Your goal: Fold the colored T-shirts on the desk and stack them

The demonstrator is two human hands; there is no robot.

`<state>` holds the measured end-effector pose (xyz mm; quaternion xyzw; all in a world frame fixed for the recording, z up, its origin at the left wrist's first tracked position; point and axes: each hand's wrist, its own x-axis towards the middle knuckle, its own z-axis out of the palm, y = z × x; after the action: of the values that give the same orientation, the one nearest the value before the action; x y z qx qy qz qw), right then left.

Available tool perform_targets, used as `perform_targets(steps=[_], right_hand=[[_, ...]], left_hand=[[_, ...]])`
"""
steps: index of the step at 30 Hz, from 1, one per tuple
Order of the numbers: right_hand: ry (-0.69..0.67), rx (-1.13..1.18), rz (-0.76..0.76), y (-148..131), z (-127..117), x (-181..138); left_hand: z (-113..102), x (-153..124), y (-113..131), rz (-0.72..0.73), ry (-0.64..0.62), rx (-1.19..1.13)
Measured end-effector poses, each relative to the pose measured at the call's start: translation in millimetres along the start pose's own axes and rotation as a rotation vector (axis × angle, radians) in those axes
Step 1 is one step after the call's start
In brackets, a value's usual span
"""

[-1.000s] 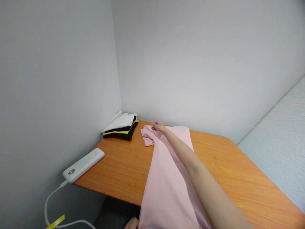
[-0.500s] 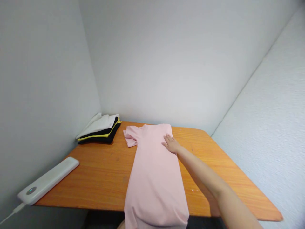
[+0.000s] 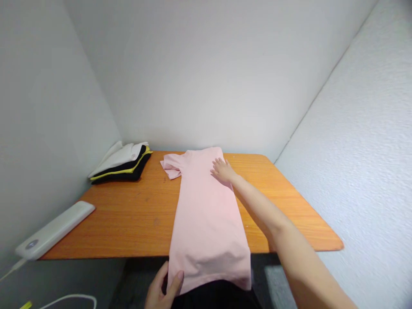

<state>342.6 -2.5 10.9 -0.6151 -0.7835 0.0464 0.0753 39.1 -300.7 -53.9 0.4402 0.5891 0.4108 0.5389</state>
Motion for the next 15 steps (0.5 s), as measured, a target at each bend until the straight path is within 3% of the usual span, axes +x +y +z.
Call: perform_targets(steps=[5, 8, 10, 13, 15], right_hand=[[0.015, 0.238, -0.118, -15, -34, -109], [-0.084, 0.296, -0.009, -15, -56, -194], [-0.314, 0.388, 0.139, -15, -58, -246], [-0.706, 0.605, 0.331, -21, -33, -301], [-0.777, 0.785, 0.412, -31, -6, -319]], left_hand=[[-4, -5, -9, -0.033, -0.012, -0.023], [-8, -6, -13, -0.031, -0.036, -0.032], [-10, -7, -13, -0.046, -0.035, -0.024], [-9, -9, -7, -0.066, -0.026, -0.03], [-7, -11, -1, -0.063, -0.03, -0.05]])
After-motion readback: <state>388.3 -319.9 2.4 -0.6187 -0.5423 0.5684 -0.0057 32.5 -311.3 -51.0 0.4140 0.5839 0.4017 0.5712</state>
